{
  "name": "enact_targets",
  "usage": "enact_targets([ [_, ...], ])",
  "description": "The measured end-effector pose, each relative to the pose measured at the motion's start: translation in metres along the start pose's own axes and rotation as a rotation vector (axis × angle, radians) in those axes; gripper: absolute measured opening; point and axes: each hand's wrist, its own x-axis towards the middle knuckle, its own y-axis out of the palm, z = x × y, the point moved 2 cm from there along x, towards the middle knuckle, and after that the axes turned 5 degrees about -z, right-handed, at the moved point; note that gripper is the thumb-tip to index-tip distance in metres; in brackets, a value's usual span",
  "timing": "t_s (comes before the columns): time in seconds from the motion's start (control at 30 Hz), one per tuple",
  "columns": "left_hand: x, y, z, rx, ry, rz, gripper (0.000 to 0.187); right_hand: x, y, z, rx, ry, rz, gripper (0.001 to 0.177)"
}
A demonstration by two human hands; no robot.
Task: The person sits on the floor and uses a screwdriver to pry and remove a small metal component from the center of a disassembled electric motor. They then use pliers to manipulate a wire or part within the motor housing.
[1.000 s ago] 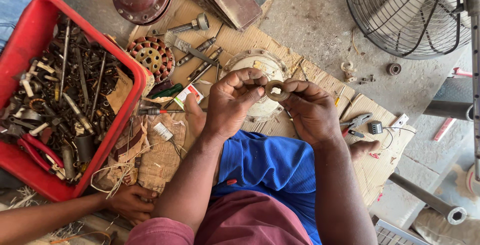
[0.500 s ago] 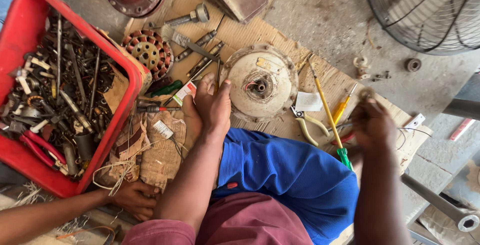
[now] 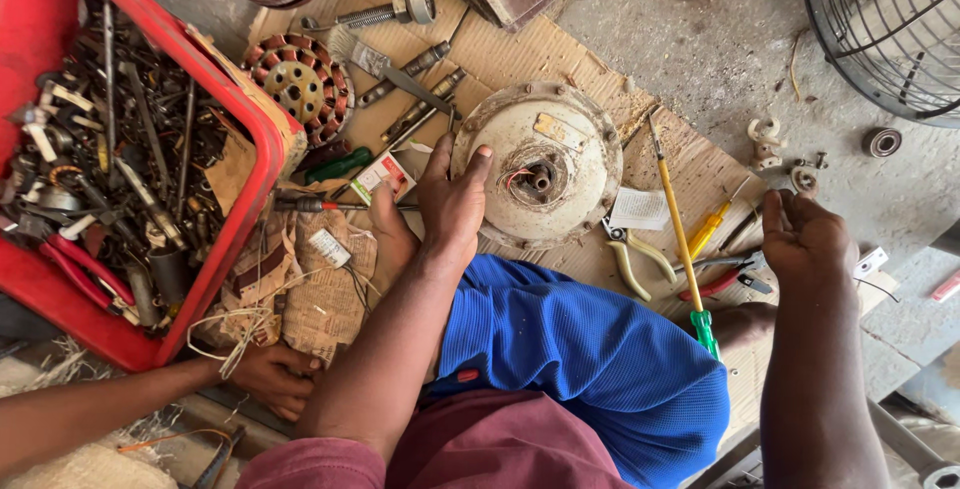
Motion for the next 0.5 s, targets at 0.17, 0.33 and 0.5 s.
enact_targets([
  [0.17, 0.000, -0.003, 0.005, 0.042, -0.027, -0.017, 0.067, -0.042, 0.017, 0.000, -0.073, -0.057, 0.025, 0.030],
  [0.33, -0.004, -0.005, 0.000, 0.137, -0.169, -0.064, 0.075, -0.105, 0.015, -0.001, -0.280, -0.186, -0.002, 0.023],
  [0.5, -0.005, -0.004, 0.005, 0.012, -0.164, -0.062, 0.070, -0.163, -0.038, 0.006, -0.936, -0.521, 0.085, 0.013],
])
